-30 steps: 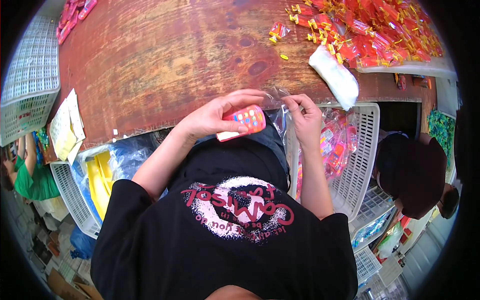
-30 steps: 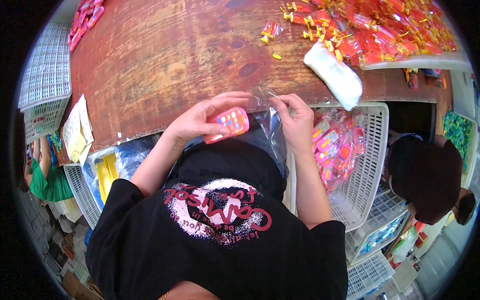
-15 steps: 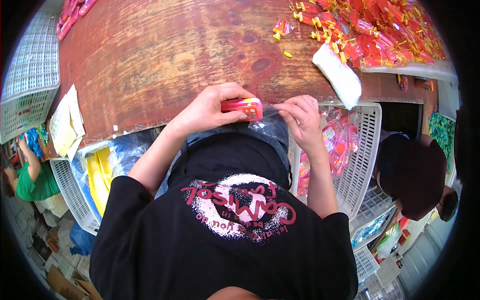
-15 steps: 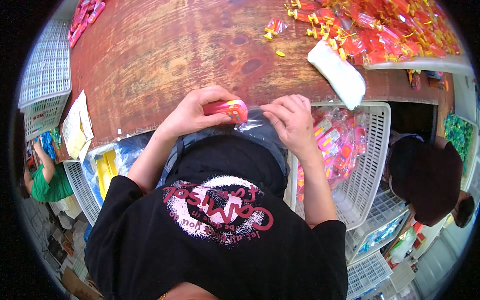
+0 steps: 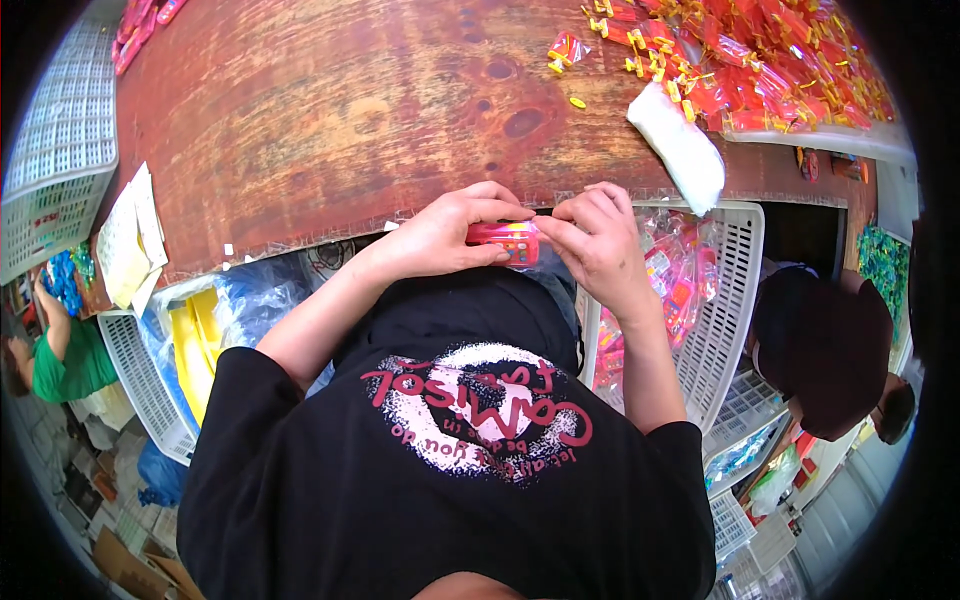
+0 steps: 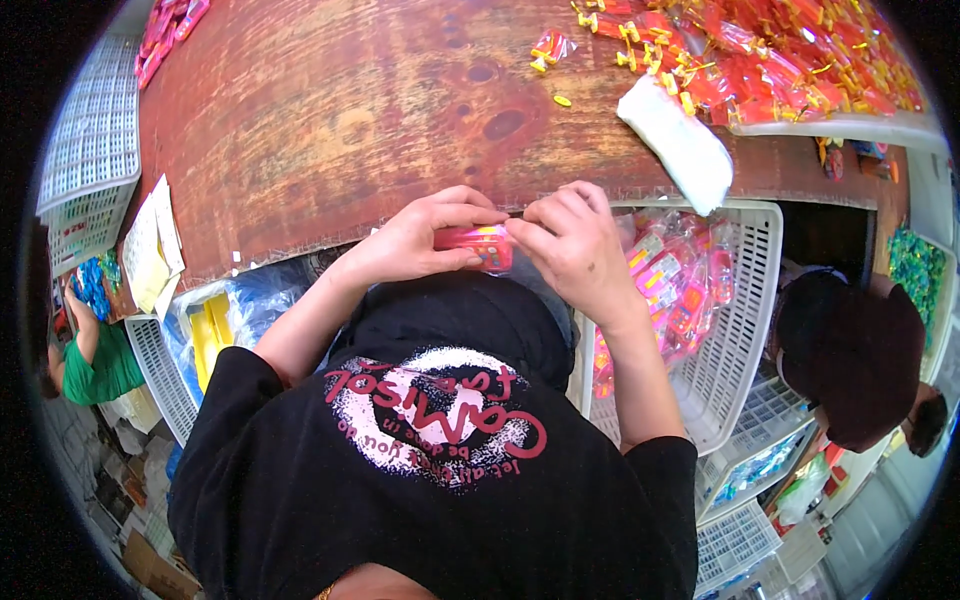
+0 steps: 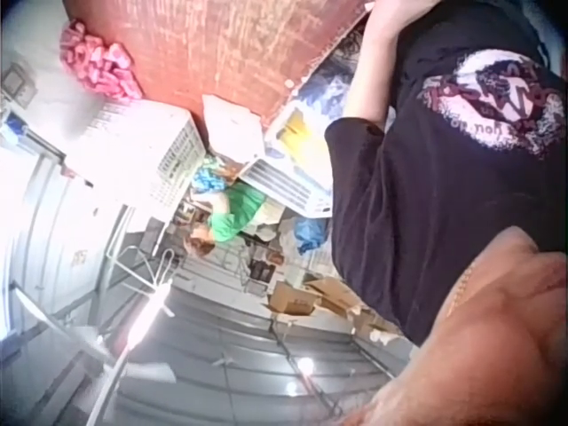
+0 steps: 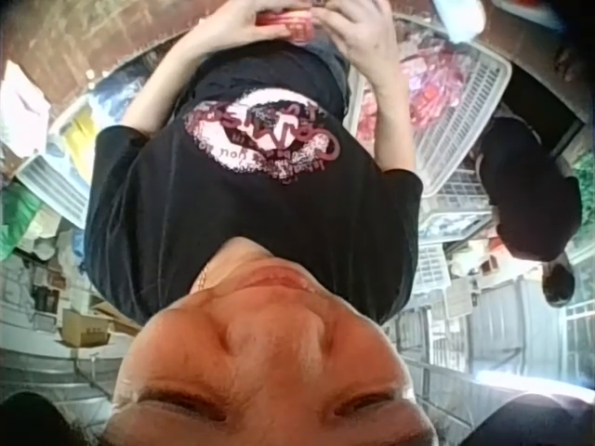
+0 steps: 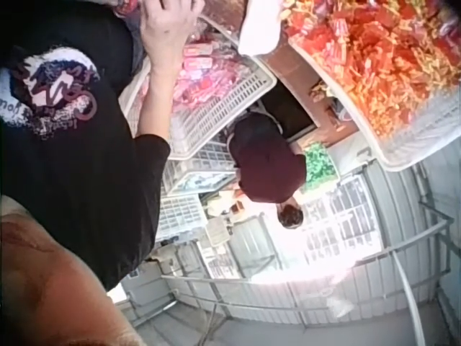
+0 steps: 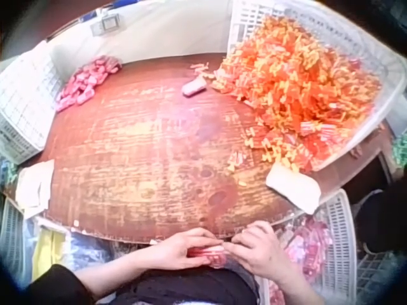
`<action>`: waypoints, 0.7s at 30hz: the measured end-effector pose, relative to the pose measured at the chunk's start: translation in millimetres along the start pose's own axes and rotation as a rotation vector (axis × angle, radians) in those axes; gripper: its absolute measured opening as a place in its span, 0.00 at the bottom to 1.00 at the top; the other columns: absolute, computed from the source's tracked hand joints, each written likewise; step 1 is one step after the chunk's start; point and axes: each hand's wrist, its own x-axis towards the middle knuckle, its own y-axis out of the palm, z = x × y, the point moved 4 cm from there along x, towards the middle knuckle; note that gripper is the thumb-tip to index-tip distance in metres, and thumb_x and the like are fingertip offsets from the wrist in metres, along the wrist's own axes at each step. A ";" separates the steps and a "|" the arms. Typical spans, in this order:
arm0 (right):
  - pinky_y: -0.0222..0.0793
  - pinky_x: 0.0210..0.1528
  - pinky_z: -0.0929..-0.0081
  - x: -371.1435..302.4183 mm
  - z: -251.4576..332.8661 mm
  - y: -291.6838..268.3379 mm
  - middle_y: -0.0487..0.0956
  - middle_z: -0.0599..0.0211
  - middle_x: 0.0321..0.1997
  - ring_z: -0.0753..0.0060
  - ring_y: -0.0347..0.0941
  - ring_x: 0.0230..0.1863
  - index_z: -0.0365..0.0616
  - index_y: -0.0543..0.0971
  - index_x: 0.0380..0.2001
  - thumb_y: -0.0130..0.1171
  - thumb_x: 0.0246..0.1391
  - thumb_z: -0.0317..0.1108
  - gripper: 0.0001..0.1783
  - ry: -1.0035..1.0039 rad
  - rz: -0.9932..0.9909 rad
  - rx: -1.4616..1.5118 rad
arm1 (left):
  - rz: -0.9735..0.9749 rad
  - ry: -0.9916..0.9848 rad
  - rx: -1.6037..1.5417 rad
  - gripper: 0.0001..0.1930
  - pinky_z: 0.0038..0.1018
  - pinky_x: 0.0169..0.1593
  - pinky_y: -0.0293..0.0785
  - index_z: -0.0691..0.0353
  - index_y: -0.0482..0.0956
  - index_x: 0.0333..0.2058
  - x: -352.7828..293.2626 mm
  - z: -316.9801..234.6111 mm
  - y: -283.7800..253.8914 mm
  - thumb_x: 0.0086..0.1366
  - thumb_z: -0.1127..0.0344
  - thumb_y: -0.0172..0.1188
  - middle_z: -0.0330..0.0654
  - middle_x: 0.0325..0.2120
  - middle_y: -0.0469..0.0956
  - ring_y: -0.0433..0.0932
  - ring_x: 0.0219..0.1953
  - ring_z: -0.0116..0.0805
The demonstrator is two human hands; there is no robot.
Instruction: Assembling toy mobile phones by inserting a candy packet and closing the flip casing.
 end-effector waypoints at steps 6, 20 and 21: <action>0.66 0.47 0.67 -11.3 2.4 -33.1 0.76 0.65 0.36 0.66 0.72 0.40 0.44 0.82 0.36 0.64 0.51 0.36 0.10 0.212 -0.391 -0.110 | -0.195 0.023 -0.058 0.17 0.29 0.50 0.71 0.65 0.80 0.42 4.0 5.2 -13.0 0.53 0.68 0.69 0.42 0.43 0.74 0.75 0.46 0.35; 0.70 0.48 0.79 -22.8 -26.3 35.8 0.81 0.68 0.40 0.80 0.75 0.41 0.38 0.79 0.42 0.63 0.57 0.30 0.11 0.781 -0.644 1.298 | -0.253 -0.032 -0.146 0.28 0.25 0.46 0.74 0.67 0.71 0.52 7.5 5.7 -0.1 0.54 0.68 0.70 0.42 0.41 0.76 0.77 0.40 0.29; 0.70 0.47 0.79 -23.2 -30.3 32.9 0.80 0.68 0.40 0.80 0.75 0.41 0.39 0.79 0.42 0.63 0.57 0.31 0.12 0.784 -0.654 1.331 | -0.155 -0.183 -0.229 0.30 0.24 0.46 0.75 0.67 0.69 0.55 6.0 11.5 2.9 0.55 0.69 0.70 0.41 0.41 0.77 0.77 0.39 0.27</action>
